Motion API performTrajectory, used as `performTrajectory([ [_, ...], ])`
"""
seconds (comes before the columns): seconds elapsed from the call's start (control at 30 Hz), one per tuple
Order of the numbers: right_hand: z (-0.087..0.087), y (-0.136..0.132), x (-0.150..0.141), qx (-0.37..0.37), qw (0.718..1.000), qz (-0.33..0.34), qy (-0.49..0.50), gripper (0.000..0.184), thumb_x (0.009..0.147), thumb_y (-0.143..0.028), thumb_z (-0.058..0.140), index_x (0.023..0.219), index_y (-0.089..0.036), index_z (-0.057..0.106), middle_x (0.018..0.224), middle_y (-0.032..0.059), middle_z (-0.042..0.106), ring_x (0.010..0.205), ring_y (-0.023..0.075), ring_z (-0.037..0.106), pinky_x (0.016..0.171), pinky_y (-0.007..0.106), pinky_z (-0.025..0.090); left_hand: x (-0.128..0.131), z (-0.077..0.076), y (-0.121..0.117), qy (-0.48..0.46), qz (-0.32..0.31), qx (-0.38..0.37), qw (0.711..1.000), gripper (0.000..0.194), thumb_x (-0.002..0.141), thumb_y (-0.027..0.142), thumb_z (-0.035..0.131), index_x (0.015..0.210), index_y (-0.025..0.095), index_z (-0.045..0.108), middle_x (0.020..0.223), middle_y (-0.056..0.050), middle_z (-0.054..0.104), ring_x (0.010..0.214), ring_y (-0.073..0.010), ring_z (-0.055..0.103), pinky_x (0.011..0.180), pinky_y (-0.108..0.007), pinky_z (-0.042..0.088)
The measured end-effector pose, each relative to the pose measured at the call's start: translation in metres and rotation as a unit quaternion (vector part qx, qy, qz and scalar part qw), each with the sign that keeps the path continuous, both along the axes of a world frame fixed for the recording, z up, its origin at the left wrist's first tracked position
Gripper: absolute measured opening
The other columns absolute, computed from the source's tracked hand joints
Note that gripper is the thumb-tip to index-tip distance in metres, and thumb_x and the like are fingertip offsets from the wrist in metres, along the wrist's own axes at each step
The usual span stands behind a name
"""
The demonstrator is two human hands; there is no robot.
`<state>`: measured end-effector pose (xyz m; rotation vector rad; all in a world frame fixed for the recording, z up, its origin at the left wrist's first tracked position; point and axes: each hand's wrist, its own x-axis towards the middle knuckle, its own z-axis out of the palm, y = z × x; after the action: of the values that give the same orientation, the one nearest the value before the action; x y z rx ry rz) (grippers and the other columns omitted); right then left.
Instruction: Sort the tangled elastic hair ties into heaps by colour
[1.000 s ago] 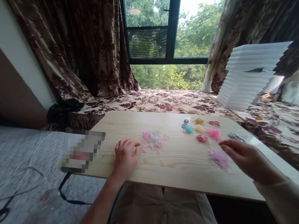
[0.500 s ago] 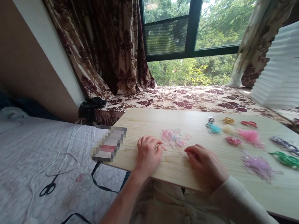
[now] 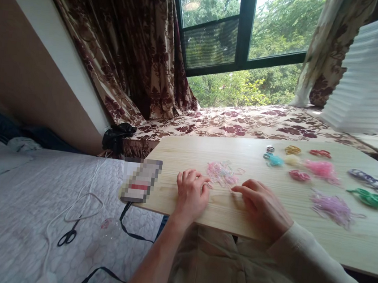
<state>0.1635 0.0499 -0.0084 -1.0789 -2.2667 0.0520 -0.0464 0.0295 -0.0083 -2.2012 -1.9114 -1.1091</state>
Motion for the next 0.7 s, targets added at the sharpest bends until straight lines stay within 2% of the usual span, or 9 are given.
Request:
performTrajectory([
  [0.2,0.0014,-0.001,-0.0005,0.001,1.0,0.01,0.001,0.035,0.085,-0.012,0.042,0.09,-0.023,0.074,0.085,0.0077,0.067,0.076,0.0178,0.062,0.07,0.03,0.049,0.0,0.0,0.0006,-0.004,0.003,-0.019,1.0,0.026,0.077,0.006,0.054,0.082,0.026,0.07,0.097,-0.004,0.065,0.106,-0.0235,0.051,0.106,-0.049,0.032],
  [0.4,0.0052,-0.0025,-0.0002,0.01,0.999,0.001,0.046,0.033,0.082,-0.009,0.041,0.079,-0.022,0.071,0.083,0.0075,0.067,0.075,0.0177,0.062,0.07,0.031,0.05,-0.0009,-0.0009,0.0012,-0.012,0.003,-0.006,1.0,0.027,0.076,0.005,0.053,0.078,0.026,0.07,0.094,-0.003,0.066,0.105,-0.0226,0.052,0.105,-0.046,0.034],
  [0.6,0.0016,-0.0006,0.0015,0.015,0.999,-0.013,0.035,0.036,0.079,-0.006,0.041,0.087,-0.022,0.072,0.085,0.0075,0.068,0.078,0.0188,0.064,0.07,0.031,0.05,-0.0007,-0.0016,0.0014,-0.001,0.018,-0.002,1.0,0.026,0.079,0.01,0.053,0.09,0.024,0.072,0.098,-0.005,0.066,0.105,-0.0237,0.052,0.104,-0.047,0.035],
  [0.7,0.0001,0.0001,0.0018,0.013,1.0,-0.014,0.022,0.036,0.08,-0.008,0.042,0.09,-0.022,0.073,0.086,0.0077,0.068,0.079,0.0191,0.064,0.07,0.031,0.05,-0.0001,-0.0014,0.0012,0.005,0.014,-0.009,1.0,0.026,0.08,0.01,0.054,0.089,0.025,0.072,0.098,-0.005,0.065,0.105,-0.024,0.052,0.104,-0.048,0.034],
])
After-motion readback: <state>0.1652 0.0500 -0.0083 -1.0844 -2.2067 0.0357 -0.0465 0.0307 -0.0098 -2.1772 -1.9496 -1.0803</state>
